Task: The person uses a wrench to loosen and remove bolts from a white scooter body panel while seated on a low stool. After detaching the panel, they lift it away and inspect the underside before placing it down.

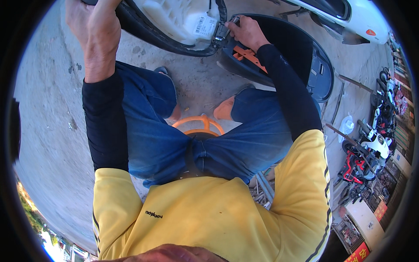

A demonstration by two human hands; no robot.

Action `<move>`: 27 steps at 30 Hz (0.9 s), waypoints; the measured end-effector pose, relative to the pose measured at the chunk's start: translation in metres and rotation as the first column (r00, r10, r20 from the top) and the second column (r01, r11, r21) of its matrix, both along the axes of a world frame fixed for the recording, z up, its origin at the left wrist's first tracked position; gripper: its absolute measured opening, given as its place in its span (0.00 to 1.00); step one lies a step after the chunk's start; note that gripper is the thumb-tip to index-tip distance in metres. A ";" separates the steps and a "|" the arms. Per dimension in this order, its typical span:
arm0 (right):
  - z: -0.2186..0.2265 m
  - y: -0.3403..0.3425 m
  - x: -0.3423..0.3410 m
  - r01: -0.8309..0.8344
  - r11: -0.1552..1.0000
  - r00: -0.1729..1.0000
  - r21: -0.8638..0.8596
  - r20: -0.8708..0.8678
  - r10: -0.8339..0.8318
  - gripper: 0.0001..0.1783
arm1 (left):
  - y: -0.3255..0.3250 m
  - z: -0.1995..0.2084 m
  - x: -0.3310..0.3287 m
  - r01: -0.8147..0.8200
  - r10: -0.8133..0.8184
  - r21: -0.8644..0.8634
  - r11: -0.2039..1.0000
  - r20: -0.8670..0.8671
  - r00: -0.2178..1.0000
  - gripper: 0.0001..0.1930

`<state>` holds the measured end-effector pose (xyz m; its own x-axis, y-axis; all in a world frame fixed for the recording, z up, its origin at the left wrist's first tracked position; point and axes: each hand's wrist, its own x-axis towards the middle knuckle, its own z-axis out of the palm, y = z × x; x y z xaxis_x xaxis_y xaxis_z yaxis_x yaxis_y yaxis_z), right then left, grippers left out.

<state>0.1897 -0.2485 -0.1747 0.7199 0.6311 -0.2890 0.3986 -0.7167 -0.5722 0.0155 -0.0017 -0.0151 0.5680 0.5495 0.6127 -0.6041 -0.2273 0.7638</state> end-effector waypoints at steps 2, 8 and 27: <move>0.002 0.004 0.005 0.017 1.000 0.999 -0.020 -0.036 -0.017 0.21 | 0.003 -0.002 0.000 -0.020 0.020 0.028 0.999 0.007 1.000 0.30; -0.020 0.009 0.033 0.084 0.996 0.983 0.015 -0.166 -0.081 0.20 | 0.000 0.012 -0.011 0.109 -0.109 -0.013 0.994 -0.010 0.994 0.31; 0.010 0.016 -0.016 0.015 0.997 1.000 0.072 0.010 -0.016 0.17 | 0.000 0.006 -0.006 0.001 -0.001 0.037 0.999 -0.003 1.000 0.29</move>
<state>0.1741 -0.2323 -0.1647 0.7323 0.6389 -0.2358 0.3942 -0.6799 -0.6183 0.0094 -0.0013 -0.0092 0.5708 0.5260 0.6305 -0.6018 -0.2544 0.7570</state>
